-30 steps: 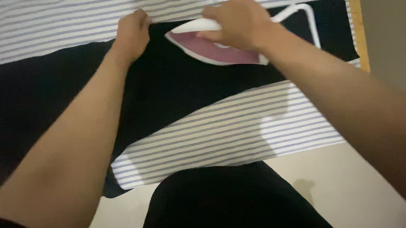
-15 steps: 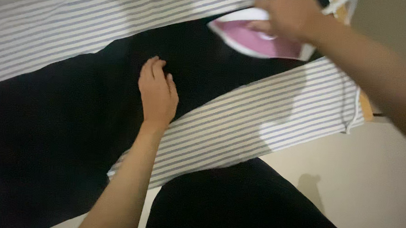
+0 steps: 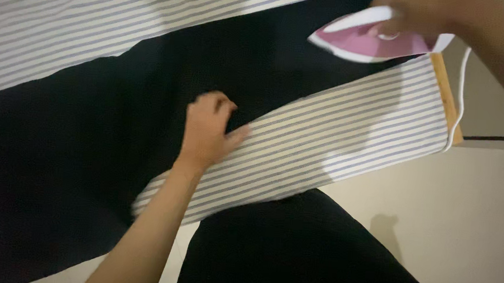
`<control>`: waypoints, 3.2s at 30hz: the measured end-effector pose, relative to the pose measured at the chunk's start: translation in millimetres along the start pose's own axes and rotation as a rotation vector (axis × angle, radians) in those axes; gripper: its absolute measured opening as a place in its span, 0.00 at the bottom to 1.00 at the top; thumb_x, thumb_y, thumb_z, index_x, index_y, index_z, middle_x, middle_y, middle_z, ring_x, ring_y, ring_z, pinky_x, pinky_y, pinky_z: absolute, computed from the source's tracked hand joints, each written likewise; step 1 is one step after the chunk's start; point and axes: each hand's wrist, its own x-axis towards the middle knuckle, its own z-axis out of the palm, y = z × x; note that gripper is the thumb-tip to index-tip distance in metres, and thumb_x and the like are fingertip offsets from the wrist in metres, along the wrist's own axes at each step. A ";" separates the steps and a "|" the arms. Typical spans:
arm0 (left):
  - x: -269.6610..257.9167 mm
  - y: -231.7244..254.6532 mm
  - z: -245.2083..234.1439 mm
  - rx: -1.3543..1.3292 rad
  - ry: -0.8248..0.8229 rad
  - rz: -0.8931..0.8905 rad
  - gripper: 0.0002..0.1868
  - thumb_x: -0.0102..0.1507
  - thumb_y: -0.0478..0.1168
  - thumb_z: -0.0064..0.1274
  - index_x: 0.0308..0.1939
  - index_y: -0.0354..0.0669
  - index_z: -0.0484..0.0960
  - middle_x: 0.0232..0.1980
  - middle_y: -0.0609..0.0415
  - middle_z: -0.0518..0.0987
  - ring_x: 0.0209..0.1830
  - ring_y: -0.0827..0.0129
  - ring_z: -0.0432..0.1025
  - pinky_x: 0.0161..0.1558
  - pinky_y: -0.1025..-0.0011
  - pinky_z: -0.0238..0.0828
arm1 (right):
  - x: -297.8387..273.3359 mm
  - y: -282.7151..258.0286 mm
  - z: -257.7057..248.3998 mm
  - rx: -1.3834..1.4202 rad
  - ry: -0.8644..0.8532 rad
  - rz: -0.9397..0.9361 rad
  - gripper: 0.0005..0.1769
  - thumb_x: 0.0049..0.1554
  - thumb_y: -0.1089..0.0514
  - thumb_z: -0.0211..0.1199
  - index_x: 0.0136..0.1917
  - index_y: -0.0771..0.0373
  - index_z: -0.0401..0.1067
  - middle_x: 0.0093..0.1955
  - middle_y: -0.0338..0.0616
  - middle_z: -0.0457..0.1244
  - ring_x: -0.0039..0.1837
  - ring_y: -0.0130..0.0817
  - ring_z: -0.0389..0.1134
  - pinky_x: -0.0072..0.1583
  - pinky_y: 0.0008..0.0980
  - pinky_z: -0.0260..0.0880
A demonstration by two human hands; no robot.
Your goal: The person irons a black garment on a striped ironing board, using a pink and white iron. They repeatedly smooth the fabric, reposition the garment, and iron different sections including the sleeves and body.
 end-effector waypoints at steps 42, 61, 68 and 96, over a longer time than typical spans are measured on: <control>-72.0 -24.1 0.8 0.095 0.283 0.019 0.02 0.61 0.31 0.59 0.37 0.39 0.85 0.41 0.51 0.77 0.46 0.61 0.71 0.49 0.64 0.72 | -31.7 -7.7 75.7 0.386 0.326 0.144 0.26 0.62 0.40 0.64 0.61 0.63 0.76 0.48 0.63 0.69 0.49 0.55 0.74 0.50 0.50 0.73; -18.6 10.2 -7.2 -0.054 0.435 0.084 0.09 0.63 0.29 0.56 0.47 0.34 0.76 0.48 0.44 0.74 0.49 0.55 0.69 0.51 0.60 0.67 | -74.7 -135.3 74.6 0.451 0.435 -0.192 0.23 0.66 0.40 0.57 0.54 0.62 0.74 0.41 0.53 0.71 0.37 0.40 0.74 0.39 0.39 0.74; -14.6 17.0 -0.5 -0.035 0.433 0.155 0.08 0.61 0.30 0.59 0.43 0.37 0.77 0.46 0.46 0.75 0.47 0.57 0.70 0.51 0.61 0.68 | -37.1 -68.9 68.1 0.355 0.415 0.057 0.26 0.63 0.34 0.61 0.55 0.59 0.75 0.43 0.54 0.71 0.44 0.50 0.74 0.47 0.48 0.74; 40.8 31.8 15.2 -0.130 0.302 -0.073 0.18 0.66 0.38 0.59 0.57 0.36 0.75 0.59 0.42 0.74 0.63 0.53 0.68 0.63 0.57 0.66 | -80.4 -124.6 47.0 0.475 0.259 0.184 0.26 0.64 0.37 0.55 0.56 0.61 0.73 0.42 0.55 0.71 0.44 0.50 0.75 0.46 0.48 0.74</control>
